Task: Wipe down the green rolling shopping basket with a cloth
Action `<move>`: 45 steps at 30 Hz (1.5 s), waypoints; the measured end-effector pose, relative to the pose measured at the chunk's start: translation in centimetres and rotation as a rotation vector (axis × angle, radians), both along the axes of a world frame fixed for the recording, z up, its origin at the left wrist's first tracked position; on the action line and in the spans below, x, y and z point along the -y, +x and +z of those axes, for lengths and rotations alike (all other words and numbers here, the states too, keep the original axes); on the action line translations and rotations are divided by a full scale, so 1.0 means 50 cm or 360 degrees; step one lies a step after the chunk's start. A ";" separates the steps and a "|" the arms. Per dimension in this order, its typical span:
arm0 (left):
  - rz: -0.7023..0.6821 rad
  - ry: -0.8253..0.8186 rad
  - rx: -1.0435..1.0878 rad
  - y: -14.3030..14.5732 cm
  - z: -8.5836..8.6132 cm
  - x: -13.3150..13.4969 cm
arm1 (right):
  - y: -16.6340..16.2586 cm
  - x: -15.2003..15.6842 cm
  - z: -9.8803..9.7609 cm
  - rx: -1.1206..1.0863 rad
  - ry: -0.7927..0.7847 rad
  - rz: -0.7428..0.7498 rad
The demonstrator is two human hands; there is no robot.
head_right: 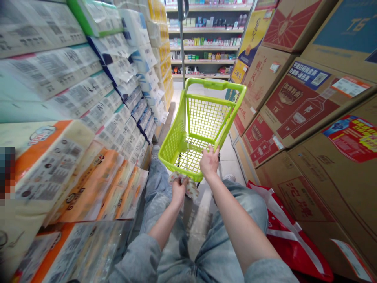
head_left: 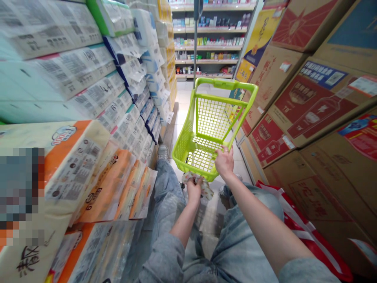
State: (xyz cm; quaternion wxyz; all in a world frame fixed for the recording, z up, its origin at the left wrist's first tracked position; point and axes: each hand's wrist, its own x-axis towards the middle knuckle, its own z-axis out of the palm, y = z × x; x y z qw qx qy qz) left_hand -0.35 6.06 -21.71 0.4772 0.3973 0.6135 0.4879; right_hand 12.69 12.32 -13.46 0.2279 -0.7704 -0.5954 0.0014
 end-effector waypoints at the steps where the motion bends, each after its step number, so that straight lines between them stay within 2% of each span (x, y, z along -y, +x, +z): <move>1: -0.0005 0.0034 -0.0054 -0.006 0.002 0.000 | 0.001 0.000 -0.001 0.0005 0.0003 0.0004; 5: 0.0088 0.0194 -0.0192 -0.029 0.020 0.012 | 0.002 0.000 -0.001 0.0020 0.0012 0.0006; 8: 0.0115 0.0345 -0.0297 -0.040 0.056 0.022 | 0.000 0.001 -0.001 0.0016 0.0002 0.0001; 11: 0.0083 0.0669 -0.0645 -0.048 0.099 0.018 | 0.000 0.001 0.000 0.0001 0.0008 0.0003; 14: -0.0193 0.0955 -0.1131 -0.054 0.127 -0.003 | 0.001 0.003 0.001 0.0002 0.0012 0.0012; 17: -0.0488 0.1111 -0.1514 -0.063 0.134 -0.027 | 0.005 0.004 0.003 0.0016 0.0012 0.0025; 20: -0.0563 0.1177 -0.1750 -0.087 0.129 -0.051 | 0.012 0.006 0.005 0.0014 -0.0007 0.0041; 22: -0.0512 0.1180 -0.1826 -0.116 0.125 -0.068 | 0.019 0.007 0.005 0.0011 -0.0021 0.0047; 25: -0.0286 0.1124 -0.1860 -0.166 0.119 -0.097 | 0.031 0.006 0.004 -0.0006 -0.0042 0.0058; 29: -0.0202 0.1121 -0.1677 -0.203 0.117 -0.124 | 0.045 0.001 0.001 0.0007 -0.0045 0.0096; 33: 0.0145 0.0843 -0.1242 -0.200 0.115 -0.125 | 0.055 -0.006 -0.001 0.0052 -0.0048 0.0118; 36: 0.0294 0.0610 -0.1143 -0.193 0.107 -0.117 | 0.057 -0.007 0.001 0.0076 -0.0061 0.0112; 40: 0.0358 0.0565 -0.1071 -0.193 0.108 -0.112 | 0.054 -0.005 0.006 0.0081 -0.0079 0.0093; 43: 0.0538 0.0522 -0.1026 -0.201 0.124 -0.119 | 0.053 -0.003 0.009 0.0074 -0.0094 0.0099; 45: 0.0548 0.0515 -0.1023 -0.203 0.135 -0.126 | 0.054 -0.003 0.010 0.0066 -0.0096 0.0105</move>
